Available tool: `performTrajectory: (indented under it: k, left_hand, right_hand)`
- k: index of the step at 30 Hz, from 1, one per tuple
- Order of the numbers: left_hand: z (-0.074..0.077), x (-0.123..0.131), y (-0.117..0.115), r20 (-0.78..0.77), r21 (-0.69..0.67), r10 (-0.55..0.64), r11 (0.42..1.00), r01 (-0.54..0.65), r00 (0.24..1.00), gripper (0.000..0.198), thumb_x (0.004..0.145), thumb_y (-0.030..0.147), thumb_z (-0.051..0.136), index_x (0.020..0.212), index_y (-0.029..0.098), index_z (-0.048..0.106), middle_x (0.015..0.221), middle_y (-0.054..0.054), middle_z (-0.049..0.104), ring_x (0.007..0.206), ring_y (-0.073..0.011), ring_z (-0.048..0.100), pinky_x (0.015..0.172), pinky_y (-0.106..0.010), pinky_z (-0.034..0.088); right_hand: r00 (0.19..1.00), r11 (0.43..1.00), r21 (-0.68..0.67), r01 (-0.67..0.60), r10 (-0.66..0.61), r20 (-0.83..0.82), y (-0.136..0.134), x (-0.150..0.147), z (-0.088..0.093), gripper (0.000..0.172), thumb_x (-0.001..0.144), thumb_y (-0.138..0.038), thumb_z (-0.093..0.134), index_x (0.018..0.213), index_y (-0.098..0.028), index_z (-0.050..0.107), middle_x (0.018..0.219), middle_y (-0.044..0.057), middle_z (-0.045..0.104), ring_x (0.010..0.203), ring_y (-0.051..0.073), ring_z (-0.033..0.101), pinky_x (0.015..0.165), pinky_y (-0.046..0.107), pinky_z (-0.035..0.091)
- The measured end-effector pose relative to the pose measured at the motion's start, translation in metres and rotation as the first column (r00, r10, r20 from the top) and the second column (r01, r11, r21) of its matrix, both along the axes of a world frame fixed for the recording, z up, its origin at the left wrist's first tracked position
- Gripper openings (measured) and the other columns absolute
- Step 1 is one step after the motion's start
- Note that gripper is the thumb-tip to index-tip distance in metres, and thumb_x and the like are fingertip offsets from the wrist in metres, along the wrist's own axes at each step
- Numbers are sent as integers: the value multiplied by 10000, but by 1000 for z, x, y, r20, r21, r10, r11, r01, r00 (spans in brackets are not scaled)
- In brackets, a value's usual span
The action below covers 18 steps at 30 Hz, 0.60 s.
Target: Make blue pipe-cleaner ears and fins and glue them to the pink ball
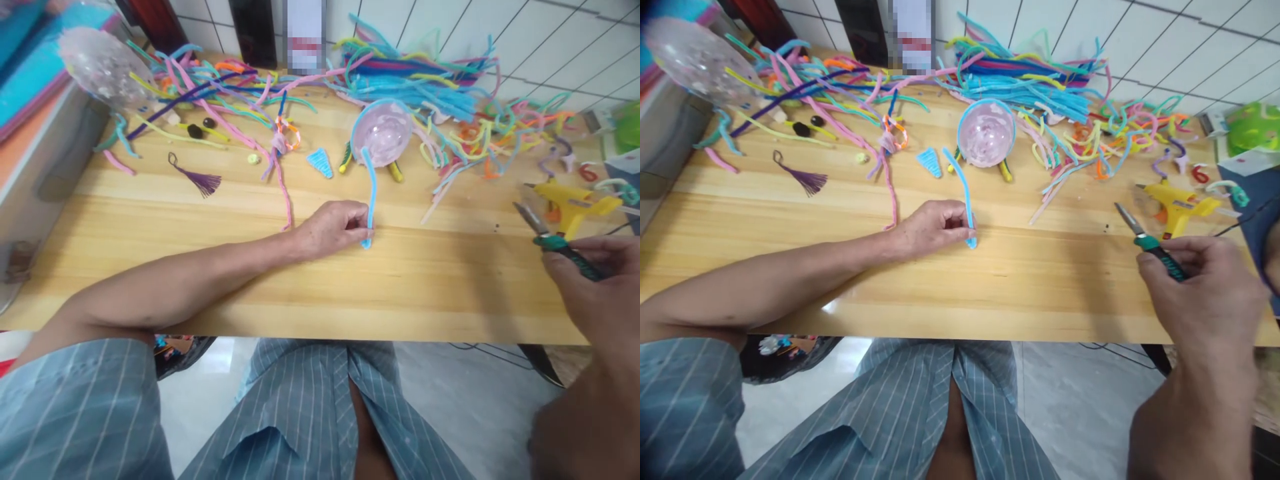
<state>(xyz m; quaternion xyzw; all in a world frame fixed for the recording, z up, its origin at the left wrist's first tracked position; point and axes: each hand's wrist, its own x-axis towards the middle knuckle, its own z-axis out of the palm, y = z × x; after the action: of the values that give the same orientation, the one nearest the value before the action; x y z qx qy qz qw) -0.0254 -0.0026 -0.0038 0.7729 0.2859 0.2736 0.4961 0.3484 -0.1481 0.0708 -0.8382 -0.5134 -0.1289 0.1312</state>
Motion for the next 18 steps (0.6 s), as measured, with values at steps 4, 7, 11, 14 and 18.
performTrajectory:
  k: [4, 7, 11, 14, 18]
  left_hand:
    - [0, 0, 0, -43, 16, 1, 1000, 0, 999, 94, 925, 216, 732, 851, 158, 725, 754, 27, 638, 686, -101, 536, 654, -226, 396]
    - [2, -1, 0, -70, 38, -2, 999, 4, 998, 83, 920, 198, 734, 850, 154, 733, 753, 24, 646, 687, -103, 547, 656, -228, 396]
    - [5, -3, -1, -102, 61, -3, 998, 10, 995, 101, 942, 215, 721, 863, 155, 741, 768, 15, 669, 702, -111, 572, 666, -231, 405]
    - [8, -4, -2, -127, 81, -8, 997, 19, 992, 104, 954, 219, 707, 877, 162, 750, 788, 9, 690, 718, -117, 592, 682, -232, 418]
    - [13, -4, -3, -165, 101, -26, 994, 43, 986, 94, 951, 199, 709, 879, 165, 758, 789, 11, 703, 720, -119, 608, 698, -237, 420]
  right_hand:
    - [982, 975, -220, -13, -29, -187, -3, -32, -20, 636, 746, -555, 605, 1275, -227, 736, 981, 126, 796, 884, 347, 767, 799, 479, 560]
    - [983, 950, -305, -64, 7, -183, -8, -50, -36, 717, 814, -572, 560, 1428, -225, 689, 1051, 131, 806, 959, 364, 762, 824, 485, 572]
    - [976, 916, -336, -219, 210, -63, -17, -49, -48, 686, 956, -539, 512, 1498, -143, 653, 1109, 193, 792, 1077, 400, 744, 924, 526, 589]
    - [927, 901, -264, -345, 371, 57, -24, -37, -53, 674, 1004, -590, 527, 1468, -119, 659, 1403, 282, 694, 1351, 464, 647, 1137, 629, 513]
    - [894, 858, -268, -439, 447, -32, -29, -19, -62, 797, 1001, -629, 546, 1618, -126, 506, 1675, 291, 481, 1588, 472, 453, 1293, 657, 396]
